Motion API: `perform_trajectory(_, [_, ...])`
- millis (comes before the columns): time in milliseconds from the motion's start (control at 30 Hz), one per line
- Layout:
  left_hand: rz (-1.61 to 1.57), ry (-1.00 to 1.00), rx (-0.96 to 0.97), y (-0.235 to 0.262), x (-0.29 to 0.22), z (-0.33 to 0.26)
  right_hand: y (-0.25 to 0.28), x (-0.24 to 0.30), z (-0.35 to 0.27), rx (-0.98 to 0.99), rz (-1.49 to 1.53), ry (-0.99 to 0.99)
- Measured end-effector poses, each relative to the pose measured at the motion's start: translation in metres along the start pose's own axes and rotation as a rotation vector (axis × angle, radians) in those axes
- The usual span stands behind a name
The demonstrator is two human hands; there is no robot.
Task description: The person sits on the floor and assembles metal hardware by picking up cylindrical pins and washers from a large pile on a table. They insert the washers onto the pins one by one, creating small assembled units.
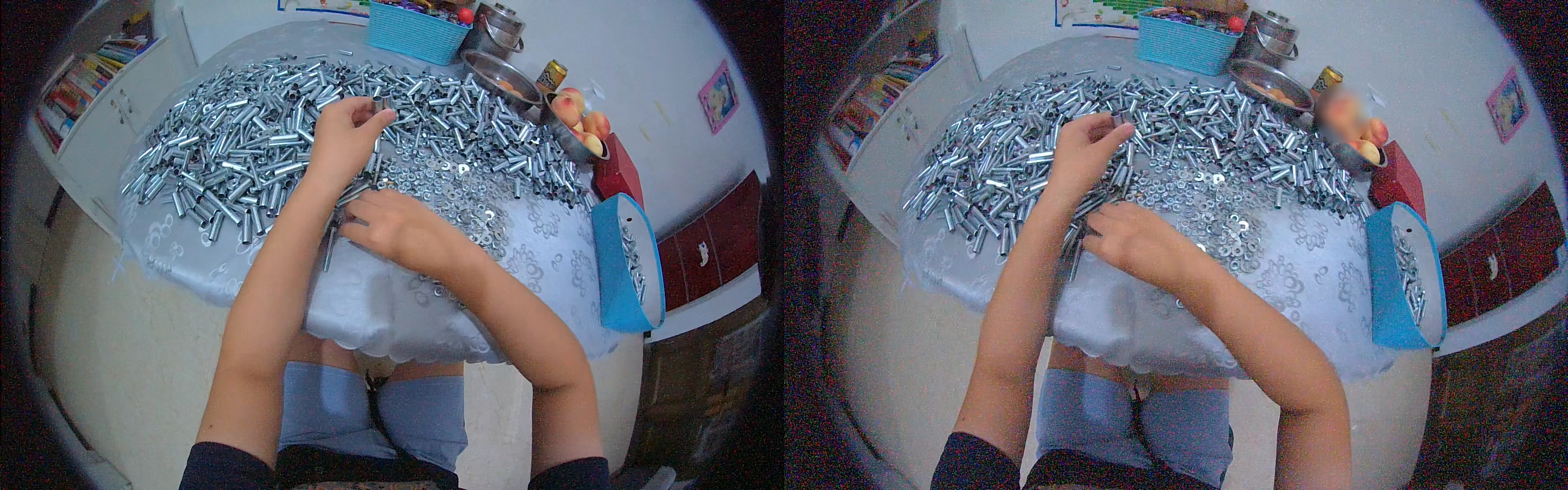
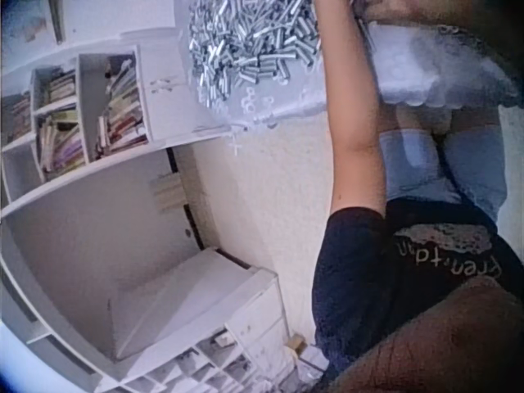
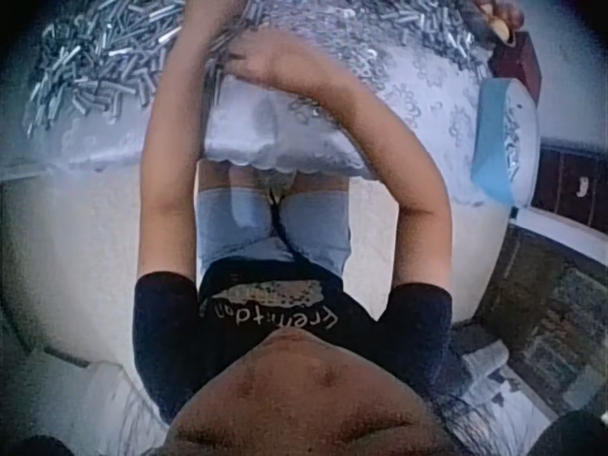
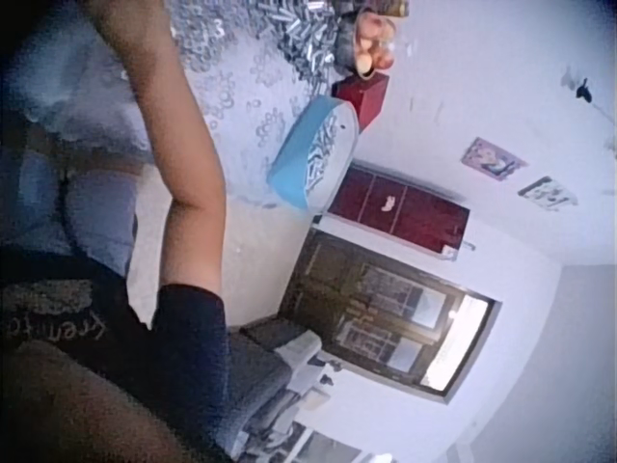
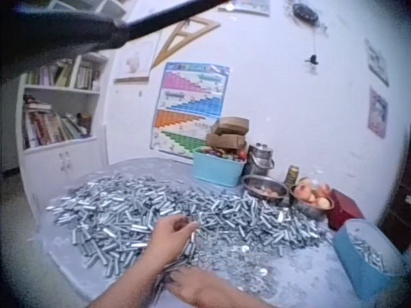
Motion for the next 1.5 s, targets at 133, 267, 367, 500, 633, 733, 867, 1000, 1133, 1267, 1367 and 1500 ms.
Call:
perform_trajectory(133, [0.111,0.015,-0.006,0.004,-0.003,0.001,-0.004,0.002,0.004,0.025,-0.054,0.088])
perform_trajectory(267, [0.016,0.016,-0.066,0.007,0.000,0.000,0.013,0.006,0.010,-0.108,-0.053,0.108])
perform_trajectory(367, [0.086,0.013,0.003,0.002,0.002,0.003,0.012,0.022,0.009,-0.049,-0.086,0.202])
perform_trajectory(500, [0.073,0.006,-0.024,0.005,0.000,0.002,0.001,0.036,0.011,-0.039,-0.051,0.265])
perform_trajectory(633, [0.073,0.004,-0.023,0.002,0.002,0.000,-0.007,0.036,0.009,-0.039,-0.070,0.259])
perform_trajectory(733, [0.114,-0.031,-0.009,0.001,-0.001,-0.001,-0.007,0.032,0.011,-0.050,-0.081,0.246])
perform_trajectory(867, [0.091,-0.038,-0.035,0.001,0.000,-0.001,-0.005,0.031,0.015,-0.073,-0.061,0.218])
perform_trajectory(1000, [0.033,0.002,-0.015,0.001,-0.004,0.000,-0.008,0.030,0.013,-0.071,-0.022,0.191])
perform_trajectory(1133, [0.005,0.001,-0.030,0.002,-0.001,0.000,0.015,0.028,0.013,-0.139,-0.023,0.150])
perform_trajectory(1267, [0.063,-0.068,-0.015,-0.006,0.000,-0.006,0.062,-0.027,-0.024,-0.328,0.079,-0.291])
perform_trajectory(1367, [0.066,-0.120,0.087,-0.027,-0.007,-0.022,0.064,-0.089,-0.084,-0.363,0.308,-0.837])
perform_trajectory(1500, [0.031,-0.037,0.300,-0.053,-0.015,-0.043,0.039,-0.123,-0.142,-0.536,0.707,-1.101])
Point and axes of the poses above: each hand's wrist, its own z-axis towards the middle knuckle, its own y-axis out of the back of the hand, x = y × z, the point moved 8 cm from there along z, towards the middle knuckle, and after that the axes turned 9 degrees about -x, right-handed, at the moved point
